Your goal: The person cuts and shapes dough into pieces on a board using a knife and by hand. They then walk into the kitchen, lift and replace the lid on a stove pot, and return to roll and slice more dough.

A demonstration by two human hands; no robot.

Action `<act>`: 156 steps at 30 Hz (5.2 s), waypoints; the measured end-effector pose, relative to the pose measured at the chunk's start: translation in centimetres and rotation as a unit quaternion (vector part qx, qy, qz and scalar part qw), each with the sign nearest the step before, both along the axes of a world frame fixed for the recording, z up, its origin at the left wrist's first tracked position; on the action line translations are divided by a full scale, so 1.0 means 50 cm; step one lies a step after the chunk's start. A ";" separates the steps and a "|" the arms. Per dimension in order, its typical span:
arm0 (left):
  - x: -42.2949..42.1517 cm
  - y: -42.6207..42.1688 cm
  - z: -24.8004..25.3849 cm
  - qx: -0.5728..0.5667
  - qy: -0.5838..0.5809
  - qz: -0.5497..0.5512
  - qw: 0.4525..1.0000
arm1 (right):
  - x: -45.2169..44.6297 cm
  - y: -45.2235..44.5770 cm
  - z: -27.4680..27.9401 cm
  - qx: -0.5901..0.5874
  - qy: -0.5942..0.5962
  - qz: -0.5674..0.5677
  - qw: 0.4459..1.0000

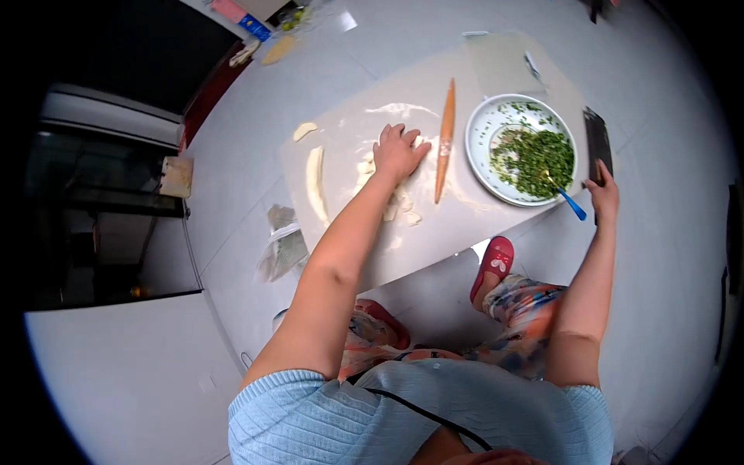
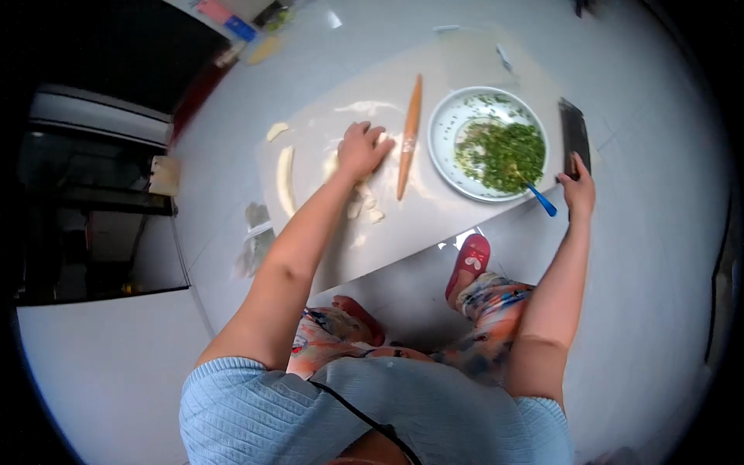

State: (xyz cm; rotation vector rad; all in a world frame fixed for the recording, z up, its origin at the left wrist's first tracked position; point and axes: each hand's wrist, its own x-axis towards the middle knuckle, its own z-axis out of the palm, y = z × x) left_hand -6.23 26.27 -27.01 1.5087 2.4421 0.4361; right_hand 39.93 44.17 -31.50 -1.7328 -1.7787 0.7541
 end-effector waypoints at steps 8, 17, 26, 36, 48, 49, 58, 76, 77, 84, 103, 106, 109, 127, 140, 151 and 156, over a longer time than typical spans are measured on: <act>0.082 -0.267 -0.002 0.041 0.128 -0.089 0.987 | -0.049 -0.008 0.008 -0.017 -0.086 0.042 0.995; -0.053 -0.299 -0.065 0.184 0.087 0.072 0.976 | -0.048 0.019 -0.051 0.023 -0.018 0.086 0.996; -0.048 -0.134 -0.030 0.110 0.033 -0.032 0.993 | -0.049 0.028 0.110 0.112 -0.011 -0.122 0.986; 0.100 -0.443 0.003 0.038 0.071 -0.053 0.995 | -0.325 -0.194 0.288 0.288 0.207 0.061 0.933; -0.001 -0.298 -0.041 0.130 0.037 0.074 0.988 | -0.527 -0.317 0.286 0.295 0.171 0.253 0.905; -0.013 -0.299 -0.039 0.153 0.052 0.044 0.986 | -0.537 -0.318 0.283 0.289 0.177 0.258 0.905; -0.183 -0.383 -0.020 0.081 0.041 0.309 0.947 | -0.610 -0.365 0.280 0.171 0.219 0.310 0.909; -0.267 -0.441 -0.007 0.228 -0.810 0.345 0.416 | -0.712 -0.483 0.209 -0.018 0.161 0.451 0.878; -0.255 -0.436 0.003 0.217 -0.794 0.364 0.436 | -0.723 -0.489 0.193 -0.029 0.155 0.456 0.876; -0.226 -0.451 0.031 0.019 -0.532 0.312 0.787 | -0.756 -0.522 0.173 -0.088 0.124 0.481 0.864; -0.288 -0.313 0.047 0.174 -0.554 0.168 0.796 | -0.767 -0.479 0.167 -0.064 0.166 0.422 0.889; -0.193 -0.318 0.105 0.130 -0.356 0.126 0.917 | -0.770 -0.473 0.169 -0.144 0.217 0.399 0.879; -0.160 -0.324 0.107 0.109 -0.372 0.055 0.920 | -0.774 -0.473 0.173 -0.254 0.252 0.375 0.855; -0.150 -0.337 0.078 0.121 -0.187 -0.110 0.968 | -0.820 -0.496 0.141 -0.166 0.177 0.344 0.907; -0.208 -0.353 0.095 0.113 -0.441 0.049 0.889 | -0.795 -0.434 0.170 0.035 0.132 0.291 0.947; -0.329 -0.263 0.030 -0.092 0.078 0.131 0.984 | -0.754 -0.437 0.237 -0.403 0.425 0.251 0.771; -0.241 -0.342 0.109 -0.048 0.078 0.103 0.990 | -0.732 -0.438 0.243 -0.451 0.418 0.272 0.740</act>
